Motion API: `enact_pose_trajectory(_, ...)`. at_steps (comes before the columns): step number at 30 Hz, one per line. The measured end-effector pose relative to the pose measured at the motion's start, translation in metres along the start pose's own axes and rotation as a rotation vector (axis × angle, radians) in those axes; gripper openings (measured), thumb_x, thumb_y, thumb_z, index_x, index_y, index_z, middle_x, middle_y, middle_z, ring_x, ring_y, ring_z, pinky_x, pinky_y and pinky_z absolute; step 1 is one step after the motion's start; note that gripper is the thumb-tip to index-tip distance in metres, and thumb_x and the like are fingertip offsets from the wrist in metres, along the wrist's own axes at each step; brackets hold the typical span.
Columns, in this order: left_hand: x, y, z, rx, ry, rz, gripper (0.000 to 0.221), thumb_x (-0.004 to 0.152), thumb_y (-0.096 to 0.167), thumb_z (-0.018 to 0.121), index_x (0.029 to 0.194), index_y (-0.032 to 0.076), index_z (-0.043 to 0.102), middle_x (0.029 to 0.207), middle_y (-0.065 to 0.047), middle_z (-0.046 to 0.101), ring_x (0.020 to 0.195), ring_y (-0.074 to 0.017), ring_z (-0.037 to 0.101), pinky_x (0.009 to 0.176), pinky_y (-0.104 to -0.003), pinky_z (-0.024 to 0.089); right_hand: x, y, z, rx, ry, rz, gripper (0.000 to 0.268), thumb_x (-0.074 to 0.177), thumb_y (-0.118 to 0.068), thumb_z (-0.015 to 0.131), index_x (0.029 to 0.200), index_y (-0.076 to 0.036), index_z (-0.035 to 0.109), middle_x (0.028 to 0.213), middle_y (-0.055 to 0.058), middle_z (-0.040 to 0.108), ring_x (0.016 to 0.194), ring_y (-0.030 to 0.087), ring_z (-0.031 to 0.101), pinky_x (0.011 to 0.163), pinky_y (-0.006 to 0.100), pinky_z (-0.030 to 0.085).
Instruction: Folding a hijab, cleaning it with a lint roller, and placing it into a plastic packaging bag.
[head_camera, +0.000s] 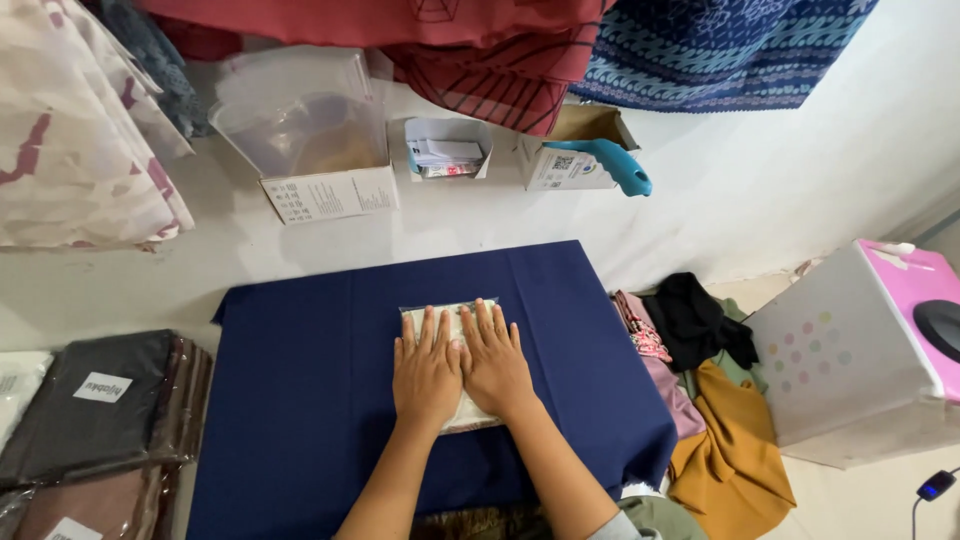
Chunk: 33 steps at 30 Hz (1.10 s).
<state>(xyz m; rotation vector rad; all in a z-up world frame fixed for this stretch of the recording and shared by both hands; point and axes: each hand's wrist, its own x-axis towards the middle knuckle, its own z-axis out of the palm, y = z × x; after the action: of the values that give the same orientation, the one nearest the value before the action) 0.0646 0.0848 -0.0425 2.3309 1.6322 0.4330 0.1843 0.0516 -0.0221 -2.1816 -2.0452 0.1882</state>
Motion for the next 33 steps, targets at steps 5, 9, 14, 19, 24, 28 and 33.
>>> enact_pose_trajectory(5, 0.000, 0.002, -0.004, -0.016, -0.046, -0.031, 0.058, 0.109, 0.041, 0.024, 0.165, 0.025, 0.025, 0.175, 0.000, 0.014, 0.159, -0.0356, 0.009, 0.127, -0.052, 0.015, 0.002, -0.002, -0.005, -0.016, -0.074, 0.028, 0.063, 0.108, -0.044, 0.020, 0.167, -0.022, 0.016, 0.174, 0.008, 0.009, 0.160, 0.033, 0.007, 0.127, 0.054, 0.016)
enact_pose_trajectory(9, 0.001, 0.002, -0.003, -0.018, -0.055, -0.031, 0.058, 0.109, 0.042, 0.024, 0.165, 0.024, 0.027, 0.175, 0.000, 0.014, 0.160, -0.0350, 0.009, 0.127, -0.052, 0.015, 0.002, -0.002, -0.005, -0.012, -0.071, 0.033, 0.064, 0.107, -0.042, 0.021, 0.167, -0.023, 0.015, 0.174, 0.007, 0.011, 0.160, 0.033, 0.009, 0.127, 0.053, 0.016)
enact_pose_trajectory(14, 0.001, 0.003, -0.009, -0.013, -0.111, -0.047, 0.059, 0.109, 0.043, 0.020, 0.165, 0.025, 0.024, 0.175, 0.000, 0.012, 0.160, -0.0336, 0.007, 0.128, -0.051, 0.013, 0.002, -0.001, -0.003, -0.008, -0.056, 0.020, 0.063, 0.106, -0.039, 0.024, 0.167, -0.022, 0.019, 0.174, 0.008, 0.014, 0.159, 0.034, 0.012, 0.126, 0.054, 0.019)
enact_pose_trajectory(19, 0.003, 0.006, -0.014, -0.004, -0.132, -0.057, 0.059, 0.109, 0.042, 0.020, 0.165, 0.024, 0.024, 0.175, 0.000, 0.011, 0.160, -0.0332, 0.006, 0.129, -0.051, 0.012, 0.010, 0.005, 0.006, -0.024, -0.023, 0.006, 0.062, 0.106, -0.040, 0.024, 0.166, -0.022, 0.023, 0.172, 0.009, 0.019, 0.158, 0.035, 0.016, 0.125, 0.055, 0.022)
enact_pose_trajectory(24, 0.008, -0.012, -0.001, -0.062, -0.122, -0.021, 0.060, 0.109, 0.043, 0.022, 0.166, 0.023, 0.023, 0.175, -0.004, 0.011, 0.160, -0.0353, 0.006, 0.128, -0.054, 0.010, 0.013, 0.011, 0.016, -0.032, 0.027, -0.027, 0.062, 0.106, -0.040, 0.027, 0.165, -0.021, 0.027, 0.171, 0.012, 0.023, 0.157, 0.037, 0.021, 0.124, 0.057, 0.025)
enact_pose_trajectory(28, -0.016, -0.036, -0.010, -0.351, 0.206, 0.269, 0.062, 0.094, 0.045, 0.061, 0.148, 0.017, 0.048, 0.154, -0.016, 0.043, 0.145, -0.0421, 0.036, 0.118, -0.059, 0.026, 0.018, 0.030, 0.029, 0.103, 0.047, -0.050, 0.067, 0.106, -0.048, 0.031, 0.167, -0.022, 0.022, 0.173, 0.009, 0.018, 0.159, 0.036, 0.016, 0.126, 0.058, 0.017)
enact_pose_trajectory(33, -0.066, -0.075, -0.029, -0.016, 0.123, 0.651, 0.067, 0.062, 0.065, 0.085, 0.118, 0.032, 0.072, 0.127, 0.003, 0.064, 0.130, -0.0244, 0.052, 0.108, -0.046, 0.039, 0.001, 0.056, 0.017, 1.334, 0.112, -0.141, 0.058, 0.107, -0.024, 0.027, 0.163, -0.010, 0.034, 0.172, 0.006, 0.026, 0.157, 0.033, 0.019, 0.128, 0.043, 0.020)
